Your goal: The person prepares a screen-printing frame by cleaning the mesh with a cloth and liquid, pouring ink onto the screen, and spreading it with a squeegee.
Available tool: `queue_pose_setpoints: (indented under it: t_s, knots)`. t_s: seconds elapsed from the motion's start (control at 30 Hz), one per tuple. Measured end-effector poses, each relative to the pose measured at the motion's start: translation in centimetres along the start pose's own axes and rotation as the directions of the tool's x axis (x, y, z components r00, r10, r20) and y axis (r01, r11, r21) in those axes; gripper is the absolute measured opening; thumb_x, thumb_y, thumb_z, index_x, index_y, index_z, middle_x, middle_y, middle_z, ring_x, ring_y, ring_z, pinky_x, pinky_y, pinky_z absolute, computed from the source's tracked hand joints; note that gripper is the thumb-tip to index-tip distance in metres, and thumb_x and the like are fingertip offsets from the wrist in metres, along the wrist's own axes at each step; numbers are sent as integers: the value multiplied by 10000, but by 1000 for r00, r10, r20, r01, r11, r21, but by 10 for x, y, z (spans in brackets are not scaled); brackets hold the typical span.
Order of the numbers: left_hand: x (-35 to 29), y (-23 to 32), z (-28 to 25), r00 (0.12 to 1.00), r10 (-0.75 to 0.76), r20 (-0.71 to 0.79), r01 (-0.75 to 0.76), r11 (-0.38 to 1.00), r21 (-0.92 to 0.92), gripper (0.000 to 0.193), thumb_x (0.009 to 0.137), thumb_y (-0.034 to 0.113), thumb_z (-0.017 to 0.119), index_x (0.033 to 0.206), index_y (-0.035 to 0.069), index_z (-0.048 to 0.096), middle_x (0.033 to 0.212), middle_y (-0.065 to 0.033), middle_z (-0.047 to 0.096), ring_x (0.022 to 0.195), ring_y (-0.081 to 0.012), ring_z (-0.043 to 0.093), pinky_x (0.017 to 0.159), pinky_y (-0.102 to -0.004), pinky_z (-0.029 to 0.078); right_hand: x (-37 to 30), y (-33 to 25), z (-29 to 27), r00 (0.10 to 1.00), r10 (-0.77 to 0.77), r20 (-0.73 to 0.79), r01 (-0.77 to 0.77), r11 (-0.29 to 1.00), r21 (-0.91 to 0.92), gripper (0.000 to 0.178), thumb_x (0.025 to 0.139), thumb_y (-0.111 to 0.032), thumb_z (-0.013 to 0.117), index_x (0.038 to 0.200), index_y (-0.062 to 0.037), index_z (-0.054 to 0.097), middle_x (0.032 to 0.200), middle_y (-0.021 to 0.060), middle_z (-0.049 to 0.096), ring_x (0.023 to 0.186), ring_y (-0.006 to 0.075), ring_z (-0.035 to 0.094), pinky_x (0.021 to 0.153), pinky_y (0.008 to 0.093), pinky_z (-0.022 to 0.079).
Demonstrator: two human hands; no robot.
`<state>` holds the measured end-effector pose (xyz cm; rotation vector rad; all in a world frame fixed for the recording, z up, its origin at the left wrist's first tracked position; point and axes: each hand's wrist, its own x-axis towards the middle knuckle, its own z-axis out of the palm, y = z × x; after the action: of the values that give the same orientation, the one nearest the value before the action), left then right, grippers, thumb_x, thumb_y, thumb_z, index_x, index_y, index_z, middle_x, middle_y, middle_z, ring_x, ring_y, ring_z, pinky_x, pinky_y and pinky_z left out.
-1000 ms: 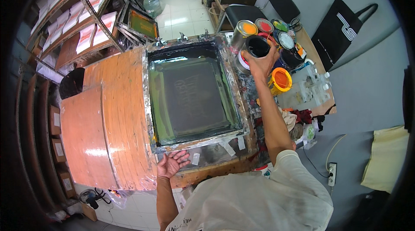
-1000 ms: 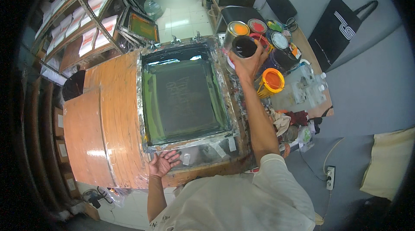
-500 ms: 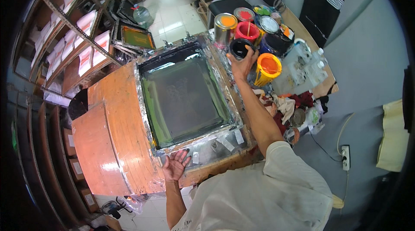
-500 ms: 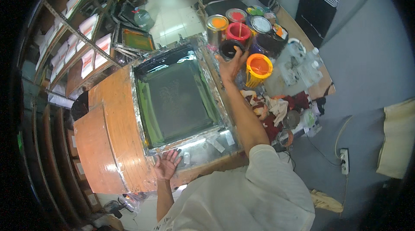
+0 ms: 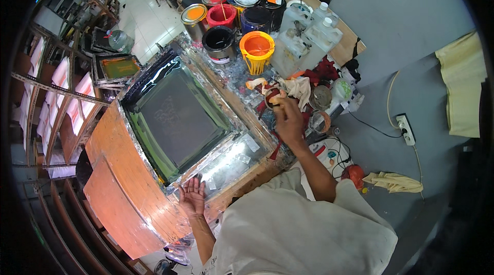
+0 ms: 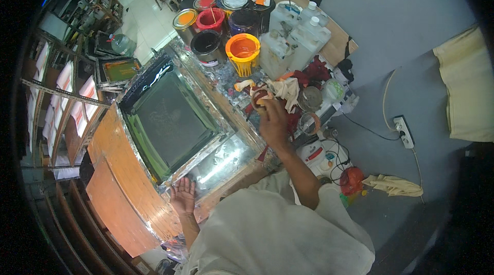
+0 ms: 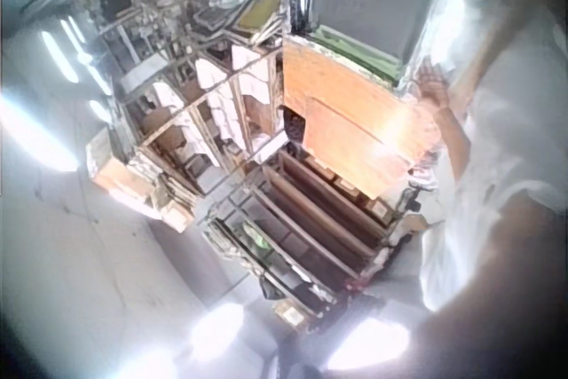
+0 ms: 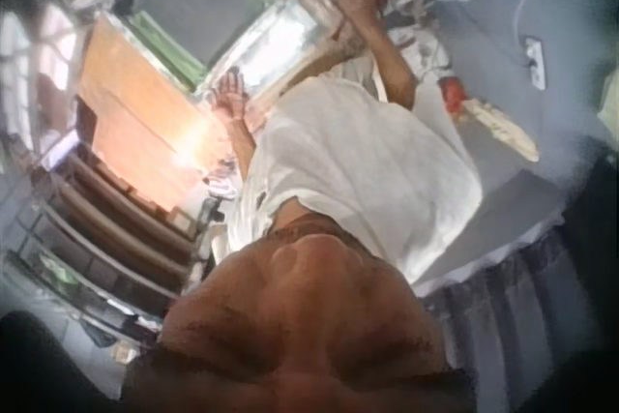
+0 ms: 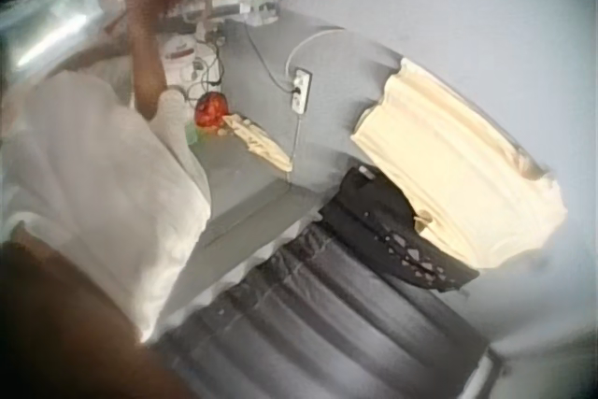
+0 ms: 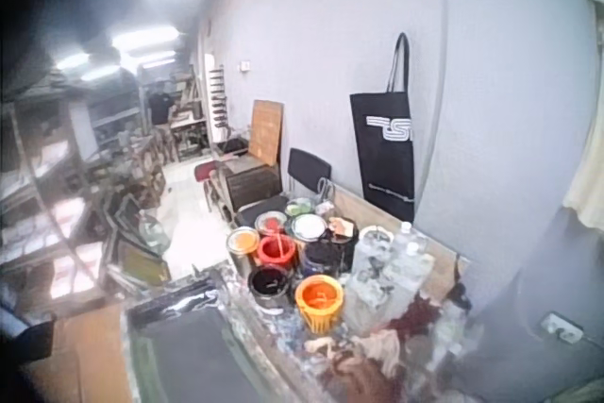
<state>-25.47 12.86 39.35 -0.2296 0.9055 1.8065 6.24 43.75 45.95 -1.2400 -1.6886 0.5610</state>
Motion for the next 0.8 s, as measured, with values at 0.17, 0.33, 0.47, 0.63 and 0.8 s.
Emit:
queue_pose_setpoints:
  t_s: [0.17,0.33,0.47,0.63,0.8]
  knots:
    - [3,1,19,997,10,-80,-6,999,46,396,1014,433,573,1086,44,582,1173,-139,652,1162,-292,621,1047,-543,476,0,12,-28,984,-12,179,93,888,-450,262,869,-23,702,1126,18,676,1240,199,567,1083,380,597,857,447,516]
    - [-5,7,47,986,58,-155,-42,993,110,468,993,455,614,1128,17,520,1157,-130,595,1141,-293,587,1030,-501,477,-2,29,6,969,-65,240,170,877,-450,198,843,15,677,1036,23,721,1289,244,540,1144,412,584,908,504,517]
    - [-20,9,61,976,107,-190,-91,992,90,376,1004,446,604,1044,72,583,1112,-115,641,1095,-272,631,984,-471,521,-20,24,9,894,-132,428,268,923,-277,259,822,53,647,1074,25,702,1304,234,545,1146,414,598,910,462,542]
    - [-19,4,69,967,113,-228,-92,990,103,335,1015,428,592,1021,94,609,1087,-102,655,1040,-269,654,951,-461,545,-51,25,25,781,-262,567,357,932,-60,315,843,91,612,1142,15,675,1319,229,546,1133,410,608,916,422,546]
    - [-15,-4,53,953,97,-286,-65,991,117,337,1021,408,590,1094,79,578,1144,-94,633,1134,-288,615,989,-457,513,-51,-17,19,868,-185,461,195,981,26,310,865,97,620,1164,30,665,1255,217,569,1087,373,634,867,390,549]
